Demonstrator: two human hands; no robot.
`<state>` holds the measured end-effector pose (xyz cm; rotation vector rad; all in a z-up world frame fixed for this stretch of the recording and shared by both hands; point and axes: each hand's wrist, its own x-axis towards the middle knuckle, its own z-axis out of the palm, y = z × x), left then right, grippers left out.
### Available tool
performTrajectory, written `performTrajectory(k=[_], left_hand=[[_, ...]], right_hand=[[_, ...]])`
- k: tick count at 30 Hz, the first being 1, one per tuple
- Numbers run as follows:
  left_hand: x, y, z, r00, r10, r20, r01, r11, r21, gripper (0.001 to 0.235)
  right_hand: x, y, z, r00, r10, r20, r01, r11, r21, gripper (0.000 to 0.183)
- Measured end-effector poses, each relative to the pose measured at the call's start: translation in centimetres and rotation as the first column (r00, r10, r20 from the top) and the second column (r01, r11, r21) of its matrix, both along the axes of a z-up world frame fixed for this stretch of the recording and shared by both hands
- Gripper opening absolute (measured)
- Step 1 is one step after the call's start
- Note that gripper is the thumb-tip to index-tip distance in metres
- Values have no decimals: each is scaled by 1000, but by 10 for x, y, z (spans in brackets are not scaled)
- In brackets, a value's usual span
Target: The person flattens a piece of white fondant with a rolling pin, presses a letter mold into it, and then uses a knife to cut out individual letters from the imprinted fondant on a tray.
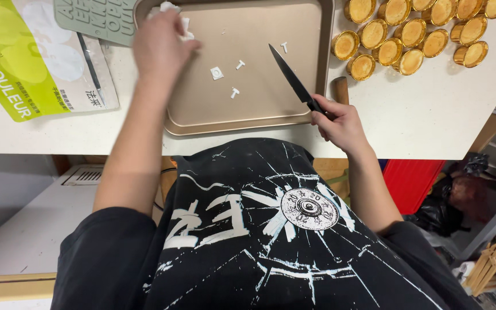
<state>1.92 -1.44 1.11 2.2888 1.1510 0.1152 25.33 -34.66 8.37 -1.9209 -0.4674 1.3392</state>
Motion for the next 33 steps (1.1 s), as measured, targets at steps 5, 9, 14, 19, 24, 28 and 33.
performTrajectory(k=[5,9,14,19,24,28,33], left_hand=[[21,-69,-7,973,-162,162,174,983,-59,23],[30,-94,-20,967,-194,165,181,979,91,20],[32,-101,-32,960,-191,203,142,961,235,12],[35,-99,-38,946,-226,233,142,934,327,8],[25,-91,-37,899,-316,304,185,902,391,8],[19,-88,-31,902,-330,279,197,888,415,10],[21,-86,-30,897,-368,246,237,868,436,8]], right_hand=[[-6,-1,-5,999,-17,-28,17,1000,3,43],[-7,2,-3,999,-18,-37,17,1000,-23,42],[-7,2,0,999,0,-39,-1,1000,-19,42],[-4,1,-2,999,-12,-45,11,999,-31,42],[-2,-4,-6,999,-14,-44,14,1000,-6,43],[-1,-6,-8,999,-17,-47,17,1000,5,43],[2,-9,-11,998,-33,-50,34,999,13,43]])
